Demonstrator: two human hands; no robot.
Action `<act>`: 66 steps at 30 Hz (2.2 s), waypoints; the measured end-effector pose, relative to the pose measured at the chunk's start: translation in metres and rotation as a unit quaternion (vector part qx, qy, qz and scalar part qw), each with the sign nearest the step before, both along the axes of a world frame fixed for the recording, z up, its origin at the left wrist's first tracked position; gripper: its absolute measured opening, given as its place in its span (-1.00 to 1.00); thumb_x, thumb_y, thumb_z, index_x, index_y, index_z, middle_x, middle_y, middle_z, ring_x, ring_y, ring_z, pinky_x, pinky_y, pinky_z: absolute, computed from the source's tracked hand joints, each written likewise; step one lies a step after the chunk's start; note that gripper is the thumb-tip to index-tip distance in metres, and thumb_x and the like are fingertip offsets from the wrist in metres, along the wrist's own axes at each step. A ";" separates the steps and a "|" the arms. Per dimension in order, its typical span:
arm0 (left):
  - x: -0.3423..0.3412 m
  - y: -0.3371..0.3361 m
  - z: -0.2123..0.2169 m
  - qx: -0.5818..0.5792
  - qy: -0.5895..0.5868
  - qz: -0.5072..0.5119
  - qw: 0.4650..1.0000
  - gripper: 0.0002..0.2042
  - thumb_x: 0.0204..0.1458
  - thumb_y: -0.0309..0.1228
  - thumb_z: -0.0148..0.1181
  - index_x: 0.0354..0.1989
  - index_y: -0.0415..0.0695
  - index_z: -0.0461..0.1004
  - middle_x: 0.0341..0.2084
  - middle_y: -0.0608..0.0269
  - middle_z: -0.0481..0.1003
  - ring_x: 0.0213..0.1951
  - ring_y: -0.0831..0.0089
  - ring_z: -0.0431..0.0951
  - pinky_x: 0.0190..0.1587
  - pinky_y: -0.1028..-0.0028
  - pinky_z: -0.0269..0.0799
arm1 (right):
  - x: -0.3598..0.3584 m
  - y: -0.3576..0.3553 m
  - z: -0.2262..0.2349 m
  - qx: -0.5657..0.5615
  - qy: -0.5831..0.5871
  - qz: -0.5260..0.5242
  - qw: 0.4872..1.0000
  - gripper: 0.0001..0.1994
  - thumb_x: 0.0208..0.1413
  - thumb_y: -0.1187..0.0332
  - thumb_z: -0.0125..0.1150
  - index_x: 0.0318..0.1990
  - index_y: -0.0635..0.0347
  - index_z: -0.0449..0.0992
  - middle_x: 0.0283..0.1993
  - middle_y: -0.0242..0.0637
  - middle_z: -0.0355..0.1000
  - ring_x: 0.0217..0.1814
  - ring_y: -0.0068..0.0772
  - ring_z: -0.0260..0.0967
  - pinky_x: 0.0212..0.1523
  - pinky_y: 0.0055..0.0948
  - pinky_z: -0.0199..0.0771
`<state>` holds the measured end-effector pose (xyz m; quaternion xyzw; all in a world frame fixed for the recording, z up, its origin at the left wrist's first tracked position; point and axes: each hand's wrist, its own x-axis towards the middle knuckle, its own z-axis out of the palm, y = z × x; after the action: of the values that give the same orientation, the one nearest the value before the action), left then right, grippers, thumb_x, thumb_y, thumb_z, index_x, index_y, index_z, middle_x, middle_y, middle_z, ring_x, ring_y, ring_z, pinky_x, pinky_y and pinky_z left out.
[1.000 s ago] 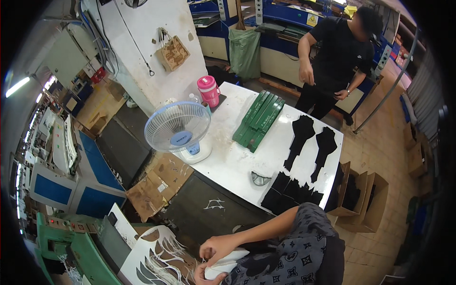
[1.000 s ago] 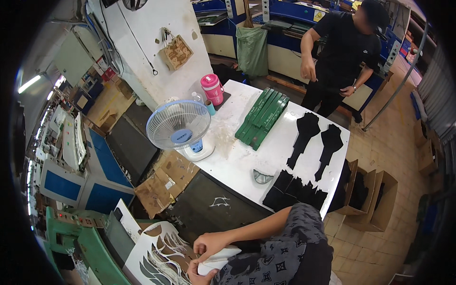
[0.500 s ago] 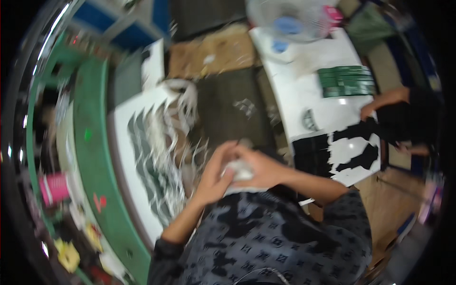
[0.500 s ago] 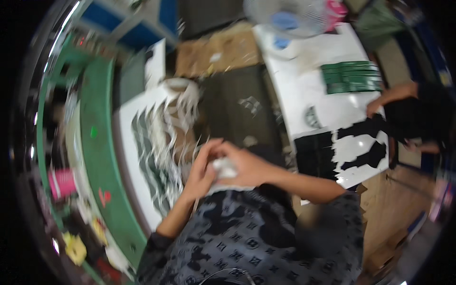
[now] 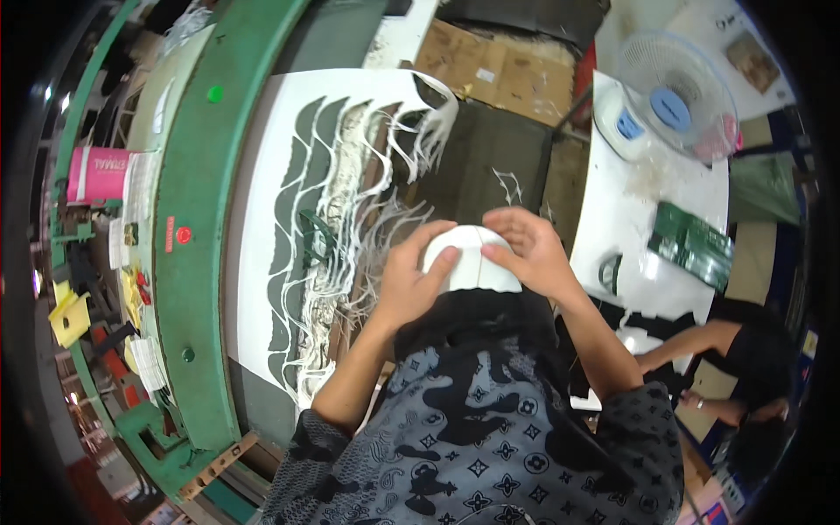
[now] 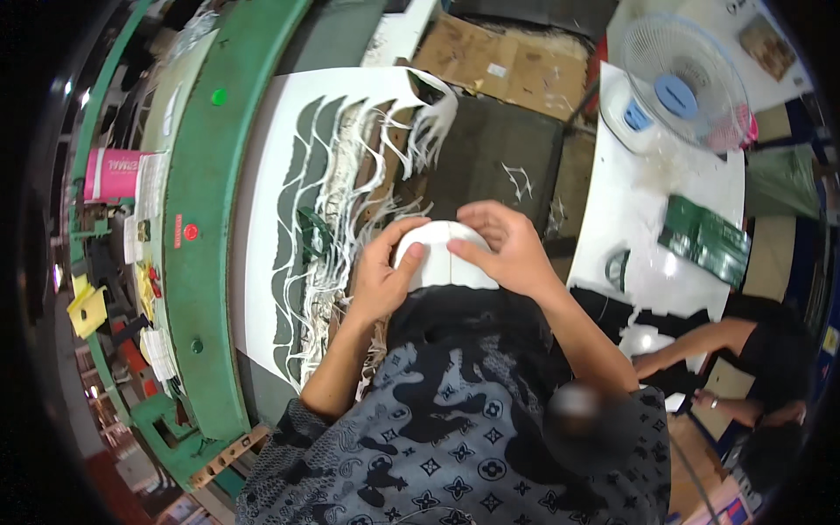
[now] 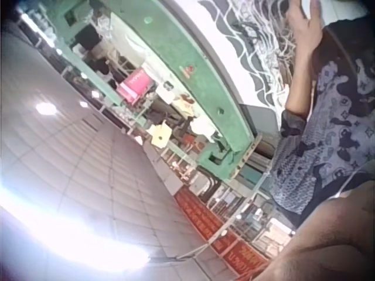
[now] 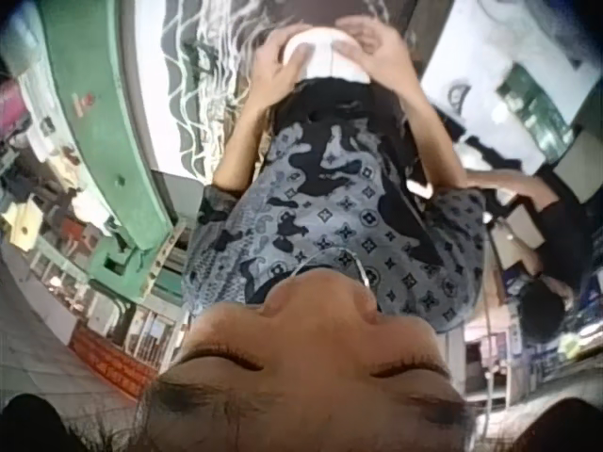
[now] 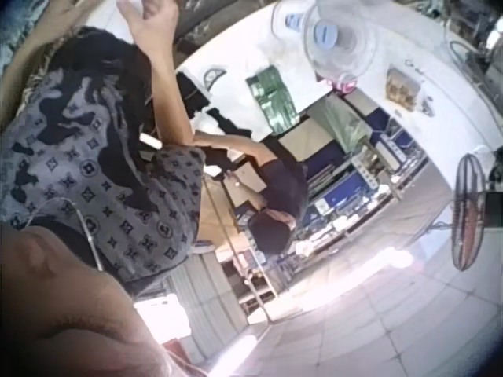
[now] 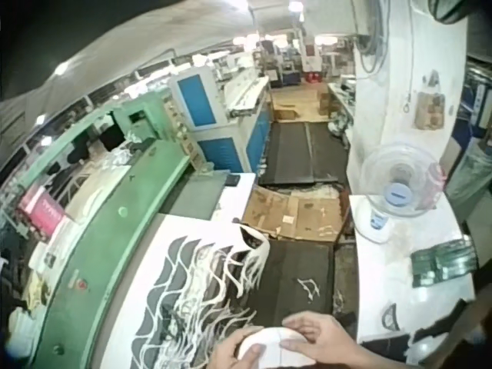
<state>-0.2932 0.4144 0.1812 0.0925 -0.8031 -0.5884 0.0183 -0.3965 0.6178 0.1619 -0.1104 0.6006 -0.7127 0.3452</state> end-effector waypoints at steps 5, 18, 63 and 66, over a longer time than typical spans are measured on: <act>0.027 -0.005 -0.005 0.047 -0.020 -0.071 0.996 -0.50 0.36 -0.19 0.12 0.34 -0.25 0.34 0.15 -0.02 0.51 0.18 0.20 0.52 0.23 0.32 0.38 | 0.020 0.001 0.004 0.041 0.014 0.084 0.996 -0.63 0.08 0.40 0.56 -0.02 0.45 0.62 -0.13 -0.17 0.66 -0.07 -0.45 0.62 0.04 -0.44 0.60; 0.105 0.007 -0.045 0.056 -0.086 0.016 0.995 -0.11 0.02 0.01 0.43 0.46 -0.16 0.18 0.09 -0.25 0.53 0.11 -0.18 0.57 0.15 0.11 0.47 | 0.069 -0.025 -0.044 0.094 0.024 0.239 0.966 -0.39 -0.09 0.24 0.64 0.10 0.33 0.54 -0.05 -0.19 0.64 -0.01 -0.42 0.59 0.08 -0.37 0.52; 0.324 -0.169 -0.001 0.054 -0.076 -0.037 0.995 -0.31 -0.02 -0.23 0.57 0.25 -0.29 0.44 -0.06 0.05 0.58 -0.01 0.24 0.61 0.07 0.32 0.51 | 0.275 -0.164 0.032 0.174 0.126 0.230 0.949 -0.37 -0.16 0.27 0.68 0.11 0.29 0.56 -0.02 -0.21 0.62 0.03 -0.41 0.56 0.11 -0.39 0.50; 0.324 -0.165 -0.005 0.118 -0.078 -0.043 0.989 -0.38 0.07 -0.31 0.51 0.27 -0.32 0.42 0.00 0.11 0.59 -0.03 0.38 0.60 0.03 0.38 0.53 | 0.273 -0.157 0.026 0.178 0.098 0.256 0.945 -0.37 -0.14 0.29 0.66 0.12 0.31 0.55 0.00 -0.23 0.60 0.06 -0.42 0.53 0.12 -0.41 0.48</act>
<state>0.0309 0.2490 0.1766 0.1051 -0.7305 -0.6700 -0.0805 -0.1239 0.4603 0.1875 -0.2667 0.6999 -0.4674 0.4696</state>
